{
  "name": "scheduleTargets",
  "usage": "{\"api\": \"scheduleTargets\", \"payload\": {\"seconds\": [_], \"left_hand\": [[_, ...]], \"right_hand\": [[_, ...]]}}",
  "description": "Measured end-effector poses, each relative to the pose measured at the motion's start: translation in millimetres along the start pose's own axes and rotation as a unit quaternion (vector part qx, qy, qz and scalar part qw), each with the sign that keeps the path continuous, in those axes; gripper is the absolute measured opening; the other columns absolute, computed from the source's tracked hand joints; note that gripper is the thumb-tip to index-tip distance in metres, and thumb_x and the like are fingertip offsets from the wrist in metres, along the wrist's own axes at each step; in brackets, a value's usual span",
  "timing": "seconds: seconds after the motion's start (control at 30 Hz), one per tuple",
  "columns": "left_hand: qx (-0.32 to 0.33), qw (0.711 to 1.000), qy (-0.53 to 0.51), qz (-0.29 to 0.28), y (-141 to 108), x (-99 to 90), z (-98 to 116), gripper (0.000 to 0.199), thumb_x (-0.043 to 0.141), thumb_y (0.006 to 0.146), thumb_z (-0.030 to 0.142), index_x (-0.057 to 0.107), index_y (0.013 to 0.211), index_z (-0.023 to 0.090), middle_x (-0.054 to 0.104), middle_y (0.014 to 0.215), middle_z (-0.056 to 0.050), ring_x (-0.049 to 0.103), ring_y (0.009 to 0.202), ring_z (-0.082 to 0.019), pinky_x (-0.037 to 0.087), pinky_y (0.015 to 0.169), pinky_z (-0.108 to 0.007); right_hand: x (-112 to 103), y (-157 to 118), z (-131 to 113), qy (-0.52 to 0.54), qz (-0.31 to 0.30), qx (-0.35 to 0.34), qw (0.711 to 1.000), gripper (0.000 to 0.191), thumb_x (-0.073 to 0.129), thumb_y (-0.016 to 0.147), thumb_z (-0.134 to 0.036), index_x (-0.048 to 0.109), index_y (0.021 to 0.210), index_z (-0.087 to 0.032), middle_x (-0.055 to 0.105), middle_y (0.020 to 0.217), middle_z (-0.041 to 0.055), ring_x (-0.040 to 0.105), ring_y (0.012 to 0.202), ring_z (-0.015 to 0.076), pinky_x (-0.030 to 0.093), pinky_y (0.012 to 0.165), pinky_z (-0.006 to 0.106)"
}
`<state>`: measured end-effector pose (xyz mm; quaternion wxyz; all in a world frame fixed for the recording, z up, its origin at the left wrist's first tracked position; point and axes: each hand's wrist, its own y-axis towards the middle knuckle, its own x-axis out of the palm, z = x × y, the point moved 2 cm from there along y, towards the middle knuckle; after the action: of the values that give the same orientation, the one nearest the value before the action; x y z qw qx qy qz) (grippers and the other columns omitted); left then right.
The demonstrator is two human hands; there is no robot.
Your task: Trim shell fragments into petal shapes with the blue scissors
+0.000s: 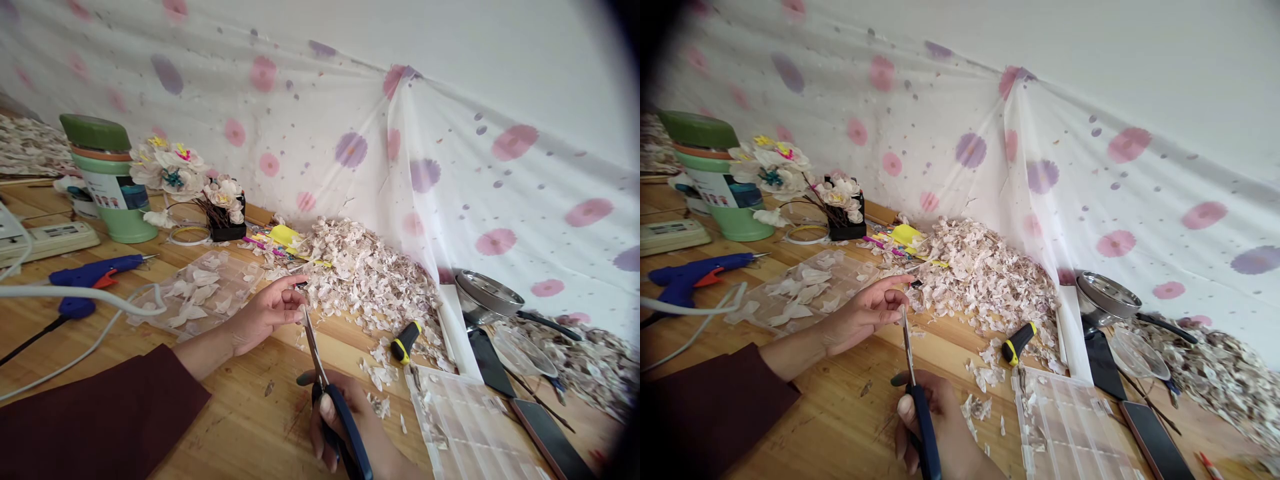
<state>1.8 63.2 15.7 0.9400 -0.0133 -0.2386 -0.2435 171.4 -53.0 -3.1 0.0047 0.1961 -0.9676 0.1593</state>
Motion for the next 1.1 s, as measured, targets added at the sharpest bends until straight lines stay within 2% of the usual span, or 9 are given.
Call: {"api": "scheduleTargets", "payload": {"seconds": [0.5, 0.77, 1.1], "left_hand": [[0.008, 1.000, -0.010, 0.006, 0, 0.8, 0, 0.063, 0.078, 0.067, 0.010, 0.053, 0.123, 0.019, 0.066, 0.083, 0.002, 0.056, 0.081, -0.010, 0.042, 0.076, -0.023], [0.018, 1.000, -0.007, 0.011, 0, 0.8, 0, 0.062, 0.078, 0.067, 0.011, 0.054, 0.123, 0.021, 0.066, 0.084, 0.002, 0.056, 0.080, -0.010, 0.042, 0.076, -0.022], [0.031, 0.999, 0.000, 0.020, 0, -1.1, -3, 0.060, 0.078, 0.069, 0.012, 0.054, 0.123, 0.022, 0.066, 0.089, 0.000, 0.056, 0.084, -0.011, 0.043, 0.078, -0.024]], "right_hand": [[1, 5, 12, -0.022, -0.007, -0.037, 0.999, 0.086, 0.052, 0.067, -0.083, 0.047, 0.113, -0.010, 0.051, 0.047, -0.0072, 0.040, 0.033, 0.0075, 0.031, 0.033, 0.017], [4, 4, 5, 0.001, -0.003, -0.012, 1.000, 0.087, 0.055, 0.064, -0.084, 0.045, 0.112, -0.012, 0.050, 0.045, -0.0091, 0.037, 0.031, 0.0060, 0.029, 0.031, 0.016], [6, 5, 9, 0.007, 0.007, -0.017, 1.000, 0.088, 0.057, 0.062, -0.083, 0.044, 0.111, -0.011, 0.047, 0.042, -0.0104, 0.037, 0.031, 0.0064, 0.028, 0.030, 0.015]]}}
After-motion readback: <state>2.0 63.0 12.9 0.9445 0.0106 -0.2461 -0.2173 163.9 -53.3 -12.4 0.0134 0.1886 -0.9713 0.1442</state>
